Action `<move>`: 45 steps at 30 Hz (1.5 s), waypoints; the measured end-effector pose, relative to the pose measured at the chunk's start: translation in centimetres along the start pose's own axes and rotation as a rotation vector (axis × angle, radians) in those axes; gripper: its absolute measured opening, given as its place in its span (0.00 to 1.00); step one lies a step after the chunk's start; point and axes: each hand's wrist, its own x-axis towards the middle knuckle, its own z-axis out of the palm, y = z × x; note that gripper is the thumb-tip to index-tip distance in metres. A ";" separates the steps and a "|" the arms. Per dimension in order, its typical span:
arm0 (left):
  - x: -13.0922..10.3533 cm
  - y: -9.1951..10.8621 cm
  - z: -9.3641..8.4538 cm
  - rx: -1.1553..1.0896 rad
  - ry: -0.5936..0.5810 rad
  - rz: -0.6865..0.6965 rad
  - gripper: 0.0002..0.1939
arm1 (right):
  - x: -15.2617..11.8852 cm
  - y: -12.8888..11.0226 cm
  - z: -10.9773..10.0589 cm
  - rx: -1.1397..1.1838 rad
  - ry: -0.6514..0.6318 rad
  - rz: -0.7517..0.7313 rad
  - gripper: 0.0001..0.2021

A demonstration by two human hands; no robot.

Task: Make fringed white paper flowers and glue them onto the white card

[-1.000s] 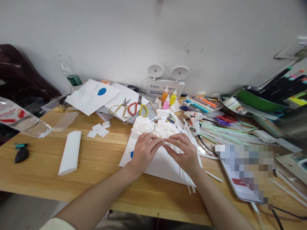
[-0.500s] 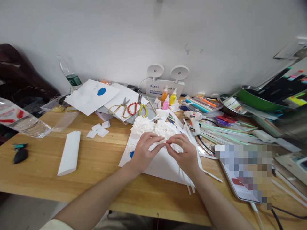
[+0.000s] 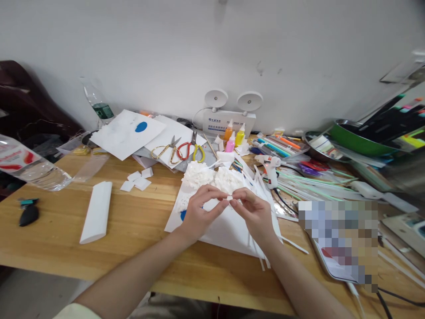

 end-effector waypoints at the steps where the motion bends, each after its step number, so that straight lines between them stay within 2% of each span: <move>1: 0.0 0.0 0.0 0.001 -0.002 0.008 0.04 | 0.0 0.0 0.0 -0.006 -0.003 -0.005 0.01; 5: 0.0 0.0 0.0 0.017 0.001 0.033 0.05 | 0.0 -0.1 0.0 -0.033 -0.006 -0.031 0.01; 9: 0.0 0.1 0.0 0.038 0.009 0.000 0.02 | 0.0 0.0 -0.1 -0.055 -0.019 -0.038 0.02; 18: 0.0 -0.2 -0.2 0.041 -0.005 -0.054 0.03 | 0.1 0.0 -0.3 -0.129 -0.027 -0.074 0.01; 20: 0.0 -0.5 -0.3 0.006 0.002 -0.086 0.03 | 0.6 0.0 -1.2 -0.182 0.014 -0.076 0.04; 24: 0.1 -1.1 -0.3 -0.127 0.031 -0.160 0.04 | 2.6 1.5 -5.4 -0.385 0.460 0.007 0.11; 26: 0.2 -1.3 -0.3 -0.165 0.036 -0.189 0.04 | 3.9 2.7 -7.8 -0.643 0.589 0.075 0.15; 28: 0.2 -1.5 -0.3 -0.181 0.031 -0.213 0.04 | 5.0 4.1 -9.6 -0.900 0.594 0.172 0.22; 30: 0.2 -1.5 -0.3 -0.188 0.028 -0.224 0.05 | 5.9 5.1 -10.5 -1.049 0.498 0.316 0.21; 33: 0.2 -1.6 -0.3 -0.193 0.029 -0.230 0.05 | 6.6 6.0 -10.8 -1.032 0.501 0.333 0.15; 37: 0.3 -1.7 -0.3 -0.206 0.038 -0.255 0.06 | 6.6 5.7 -10.8 -0.922 0.562 0.235 0.15; 43: 0.6 -1.4 -0.4 -0.270 0.063 -0.321 0.05 | 6.3 2.6 -11.4 -0.661 0.662 0.052 0.18; 44: 0.7 -1.3 -0.5 -0.296 0.070 -0.349 0.05 | 6.3 1.9 -11.4 -0.597 0.675 0.026 0.16; 45: 0.7 -1.2 -0.5 -0.327 0.077 -0.385 0.05 | 6.2 1.3 -11.3 -0.413 0.678 -0.010 0.13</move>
